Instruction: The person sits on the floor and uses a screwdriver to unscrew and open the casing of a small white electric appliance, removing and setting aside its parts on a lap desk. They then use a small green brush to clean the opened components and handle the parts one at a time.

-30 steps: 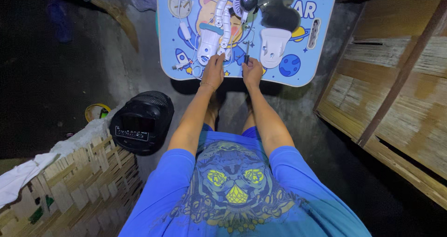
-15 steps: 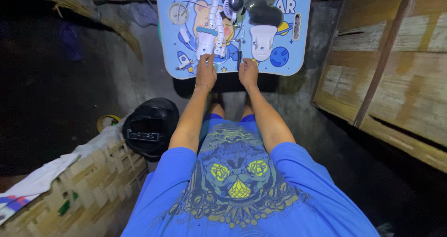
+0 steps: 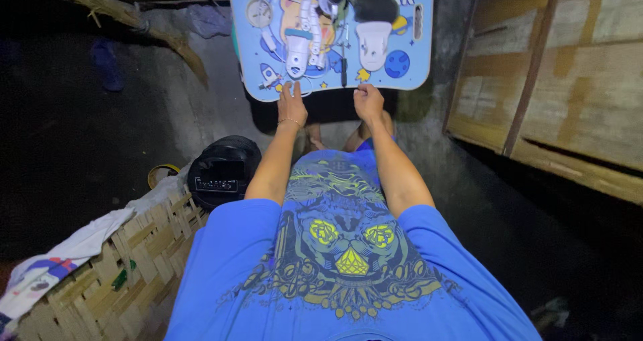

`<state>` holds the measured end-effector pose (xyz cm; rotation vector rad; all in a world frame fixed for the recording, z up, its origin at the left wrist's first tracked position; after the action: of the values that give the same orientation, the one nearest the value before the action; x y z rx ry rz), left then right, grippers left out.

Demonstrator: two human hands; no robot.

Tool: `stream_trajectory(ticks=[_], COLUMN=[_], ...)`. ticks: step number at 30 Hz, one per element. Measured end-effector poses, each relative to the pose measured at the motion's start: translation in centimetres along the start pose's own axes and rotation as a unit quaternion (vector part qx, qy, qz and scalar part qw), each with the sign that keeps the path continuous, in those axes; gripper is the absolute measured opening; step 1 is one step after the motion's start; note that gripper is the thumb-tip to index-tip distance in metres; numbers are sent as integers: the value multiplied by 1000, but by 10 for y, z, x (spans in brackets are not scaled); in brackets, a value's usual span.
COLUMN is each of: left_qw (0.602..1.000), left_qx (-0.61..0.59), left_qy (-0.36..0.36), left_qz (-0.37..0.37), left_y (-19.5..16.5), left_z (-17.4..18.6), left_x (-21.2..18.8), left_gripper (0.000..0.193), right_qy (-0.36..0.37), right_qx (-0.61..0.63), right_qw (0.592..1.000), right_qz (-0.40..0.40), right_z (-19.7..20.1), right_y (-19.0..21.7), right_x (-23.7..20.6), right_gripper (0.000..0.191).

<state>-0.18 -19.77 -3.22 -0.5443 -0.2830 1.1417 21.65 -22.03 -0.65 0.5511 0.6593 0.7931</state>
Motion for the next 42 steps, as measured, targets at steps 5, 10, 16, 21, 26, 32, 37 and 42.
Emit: stream_trajectory(ticks=[5, 10, 16, 21, 26, 32, 37, 42], left_qw=[1000, 999, 999, 998, 993, 985, 984, 989], left_qx=[-7, 18, -12, -16, -66, -109, -108, -98], left_qy=[-8, -27, -16, 14, -46, -85, -111, -96], left_qz=[3, -19, -49, -52, -92, -101, -84, -58], left_y=[2, -4, -24, -39, -49, -81, -108, -117], left_z=[7, 24, 31, 25, 5, -29, -53, -69], left_x=[-1, 14, 40, 54, 64, 84, 117, 145], left_gripper=[60, 63, 62, 63, 37, 27, 33, 29], right_qy=[61, 124, 159, 182, 228, 154, 184, 158], right_qx=[-3, -64, -130, -142, -165, -188, -251, -244], right_qw=[998, 986, 977, 972, 959, 961, 945, 945], right_qz=[16, 88, 58, 34, 36, 131, 106, 153], right_z=[-10, -7, 12, 23, 20, 36, 53, 53], right_y=[14, 37, 39, 35, 39, 33, 23, 24], right_x=[-4, 4, 25, 40, 62, 109, 166, 204], right_gripper=[27, 29, 27, 29, 29, 37, 32, 28])
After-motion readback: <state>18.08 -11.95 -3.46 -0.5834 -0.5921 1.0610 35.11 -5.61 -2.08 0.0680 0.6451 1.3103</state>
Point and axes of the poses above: each hand's wrist, its own x-axis towards the middle knuckle, its own z-axis out of the back of the hand, y = z × x, the point moved 1 cm from there along x, towards the middle knuckle, and after that the axes turned 15 degrees about -z, right-handed, at the moved point
